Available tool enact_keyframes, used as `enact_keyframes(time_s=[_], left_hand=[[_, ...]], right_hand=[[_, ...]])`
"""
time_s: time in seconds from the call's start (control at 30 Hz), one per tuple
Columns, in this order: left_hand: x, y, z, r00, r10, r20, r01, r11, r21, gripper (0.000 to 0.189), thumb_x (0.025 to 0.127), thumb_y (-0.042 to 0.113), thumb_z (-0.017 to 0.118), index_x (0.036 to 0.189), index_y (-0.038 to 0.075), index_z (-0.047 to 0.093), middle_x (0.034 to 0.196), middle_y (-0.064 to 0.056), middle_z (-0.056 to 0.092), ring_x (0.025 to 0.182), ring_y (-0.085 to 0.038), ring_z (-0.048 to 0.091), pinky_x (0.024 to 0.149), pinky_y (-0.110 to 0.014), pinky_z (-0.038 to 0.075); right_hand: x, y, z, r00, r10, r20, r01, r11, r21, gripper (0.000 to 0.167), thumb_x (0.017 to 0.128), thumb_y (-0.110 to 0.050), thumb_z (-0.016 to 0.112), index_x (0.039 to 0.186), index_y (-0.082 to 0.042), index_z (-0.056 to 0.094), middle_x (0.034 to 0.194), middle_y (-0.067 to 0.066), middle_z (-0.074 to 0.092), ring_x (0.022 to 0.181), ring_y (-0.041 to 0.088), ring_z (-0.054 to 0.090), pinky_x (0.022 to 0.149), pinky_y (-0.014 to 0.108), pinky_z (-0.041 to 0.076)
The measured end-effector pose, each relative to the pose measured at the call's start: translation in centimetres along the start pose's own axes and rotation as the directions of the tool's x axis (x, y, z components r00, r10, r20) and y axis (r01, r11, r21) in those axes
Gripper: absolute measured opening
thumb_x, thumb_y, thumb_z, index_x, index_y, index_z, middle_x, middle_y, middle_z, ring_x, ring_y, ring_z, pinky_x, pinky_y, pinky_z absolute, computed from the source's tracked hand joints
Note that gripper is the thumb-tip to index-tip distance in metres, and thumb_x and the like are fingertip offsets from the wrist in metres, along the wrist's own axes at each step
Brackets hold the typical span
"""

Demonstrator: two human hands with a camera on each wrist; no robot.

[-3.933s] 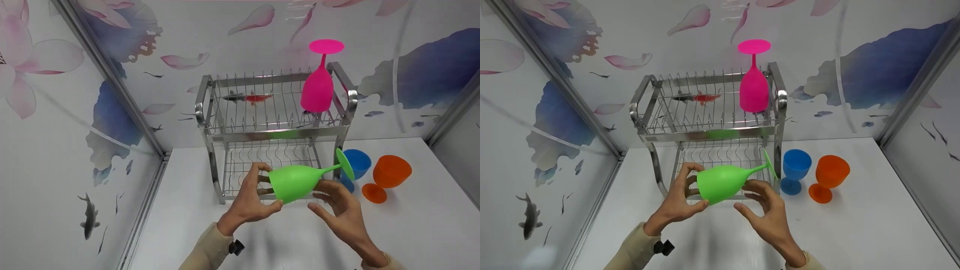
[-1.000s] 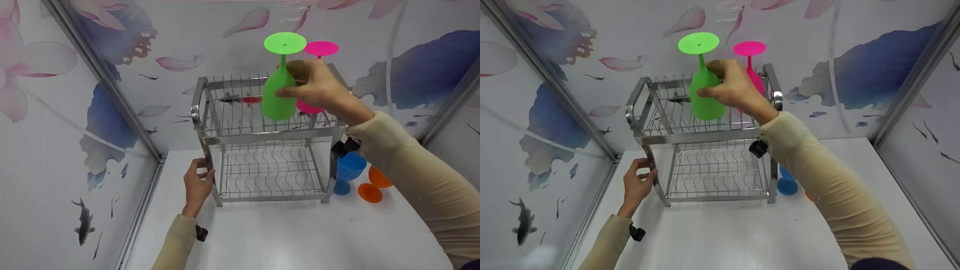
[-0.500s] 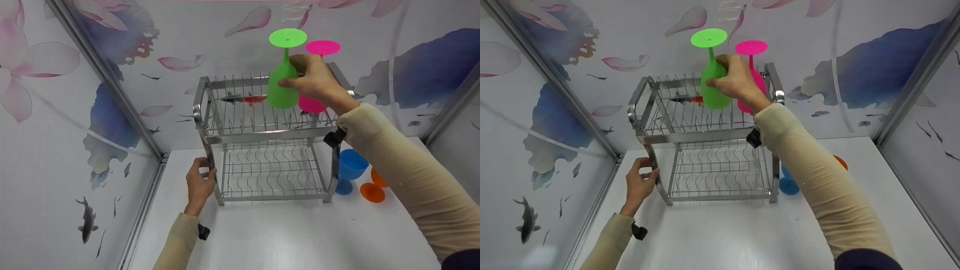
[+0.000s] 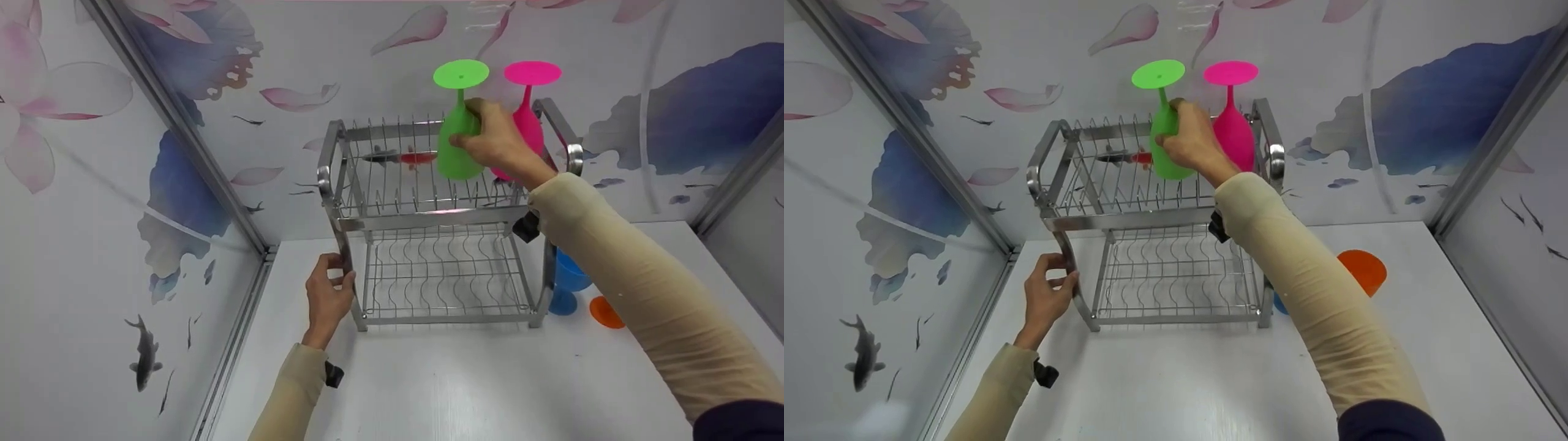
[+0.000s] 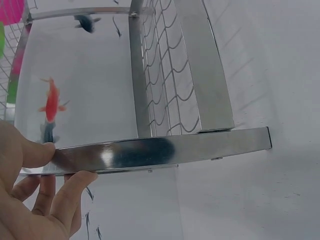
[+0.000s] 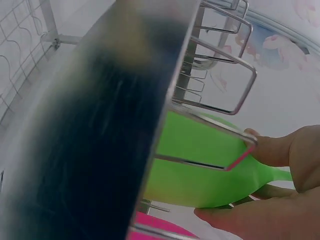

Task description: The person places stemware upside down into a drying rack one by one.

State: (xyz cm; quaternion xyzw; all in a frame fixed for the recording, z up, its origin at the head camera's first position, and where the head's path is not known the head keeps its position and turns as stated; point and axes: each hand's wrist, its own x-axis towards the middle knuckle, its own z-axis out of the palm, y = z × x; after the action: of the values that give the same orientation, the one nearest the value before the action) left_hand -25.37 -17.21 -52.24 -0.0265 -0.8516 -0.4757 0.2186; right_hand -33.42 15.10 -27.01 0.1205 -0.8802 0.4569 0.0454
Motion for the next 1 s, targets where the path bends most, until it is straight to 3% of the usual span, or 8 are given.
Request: enact_keyframes(time_s=[0.73, 1.0], left_hand=[[-0.18, -0.06, -0.03, 1.0, 0.014, -0.001, -0.014, 1.0, -0.001, 0.036, 0.095, -0.003, 0.075, 0.129, 0.002, 0.062, 0.118, -0.016, 0.069, 0.103, -0.031, 0.077, 0.082, -0.03, 0.068], [-0.12, 0.23, 0.16, 0.999, 0.032, -0.002, -0.032, 0.999, -0.024, 0.038, 0.095, -0.005, 0.074, 0.13, 0.0, 0.062, 0.117, -0.017, 0.069, 0.097, -0.035, 0.079, 0.081, -0.041, 0.069]], right_hand=[[0.51, 0.73, 0.84, 0.998, 0.062, 0.032, -0.062, 0.998, -0.006, 0.061, 0.105, -0.006, 0.063, 0.158, 0.004, 0.036, 0.158, 0.025, 0.048, 0.15, 0.042, 0.047, 0.126, 0.058, 0.04], [0.17, 0.77, 0.35, 0.996, 0.08, 0.03, -0.079, 0.997, -0.012, 0.06, 0.106, -0.007, 0.062, 0.159, 0.003, 0.034, 0.159, 0.025, 0.047, 0.151, 0.042, 0.046, 0.126, 0.06, 0.039]])
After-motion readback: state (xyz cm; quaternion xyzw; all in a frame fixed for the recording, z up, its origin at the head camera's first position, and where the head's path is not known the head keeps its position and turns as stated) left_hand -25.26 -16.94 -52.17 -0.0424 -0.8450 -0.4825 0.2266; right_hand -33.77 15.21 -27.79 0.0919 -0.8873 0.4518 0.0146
